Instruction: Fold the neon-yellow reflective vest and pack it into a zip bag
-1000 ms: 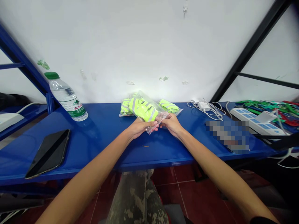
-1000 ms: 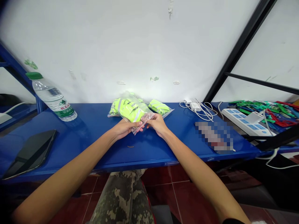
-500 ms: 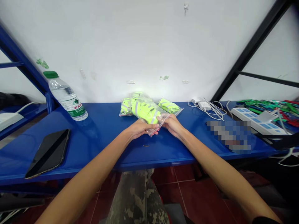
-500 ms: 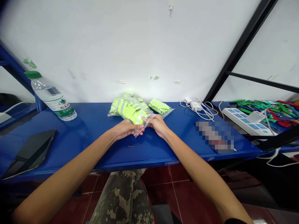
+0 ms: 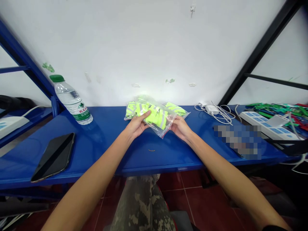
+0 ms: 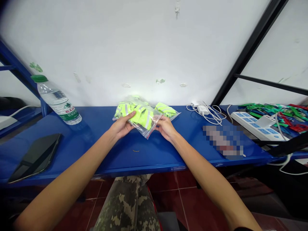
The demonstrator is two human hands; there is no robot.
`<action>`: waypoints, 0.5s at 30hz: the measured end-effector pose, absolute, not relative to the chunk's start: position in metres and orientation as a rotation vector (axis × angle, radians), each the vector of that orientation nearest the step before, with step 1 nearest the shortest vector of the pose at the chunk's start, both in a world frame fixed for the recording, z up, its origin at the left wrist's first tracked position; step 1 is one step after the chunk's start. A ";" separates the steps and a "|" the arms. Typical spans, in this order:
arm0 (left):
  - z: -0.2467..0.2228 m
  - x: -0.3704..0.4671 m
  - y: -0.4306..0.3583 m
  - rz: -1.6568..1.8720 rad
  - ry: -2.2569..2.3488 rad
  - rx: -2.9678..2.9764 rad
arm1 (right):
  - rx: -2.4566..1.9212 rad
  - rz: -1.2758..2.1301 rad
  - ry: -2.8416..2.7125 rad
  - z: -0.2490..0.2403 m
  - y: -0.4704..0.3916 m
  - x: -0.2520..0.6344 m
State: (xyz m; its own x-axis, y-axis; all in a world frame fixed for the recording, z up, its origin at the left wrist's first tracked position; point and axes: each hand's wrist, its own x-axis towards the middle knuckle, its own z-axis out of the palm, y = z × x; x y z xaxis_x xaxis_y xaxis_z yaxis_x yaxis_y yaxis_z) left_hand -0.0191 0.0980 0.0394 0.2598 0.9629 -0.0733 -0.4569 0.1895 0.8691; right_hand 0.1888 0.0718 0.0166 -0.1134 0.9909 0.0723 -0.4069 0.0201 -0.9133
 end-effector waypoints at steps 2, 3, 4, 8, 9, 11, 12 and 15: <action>0.037 -0.017 0.100 1.198 0.762 0.832 | -0.715 1.531 -0.962 0.020 0.070 0.191; 0.035 -0.016 0.100 1.226 0.770 0.829 | -0.682 1.572 -0.952 0.021 0.068 0.191; 0.033 -0.014 0.100 1.244 0.782 0.832 | -0.671 1.594 -0.952 0.022 0.067 0.190; 0.028 -0.008 0.094 1.230 0.833 0.903 | -0.849 1.467 -1.033 0.019 0.066 0.180; 0.028 -0.007 0.092 1.223 0.843 0.925 | -0.892 1.432 -1.057 0.017 0.066 0.178; 0.029 -0.008 0.091 1.221 0.862 0.947 | -0.941 1.387 -1.095 0.014 0.068 0.177; 0.031 -0.009 0.091 1.227 0.873 0.938 | -0.951 1.373 -1.112 0.013 0.070 0.177; 0.037 -0.018 0.096 1.255 0.903 0.874 | -0.986 1.288 -1.141 0.009 0.074 0.181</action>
State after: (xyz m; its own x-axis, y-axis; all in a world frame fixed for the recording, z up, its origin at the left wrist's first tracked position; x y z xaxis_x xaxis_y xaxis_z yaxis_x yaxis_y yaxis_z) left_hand -0.0181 0.0959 0.0368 0.0878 0.9930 -0.0790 -0.3903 0.1072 0.9144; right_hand 0.1812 0.0738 0.0092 -0.0550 0.9957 0.0749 -0.1941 0.0629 -0.9790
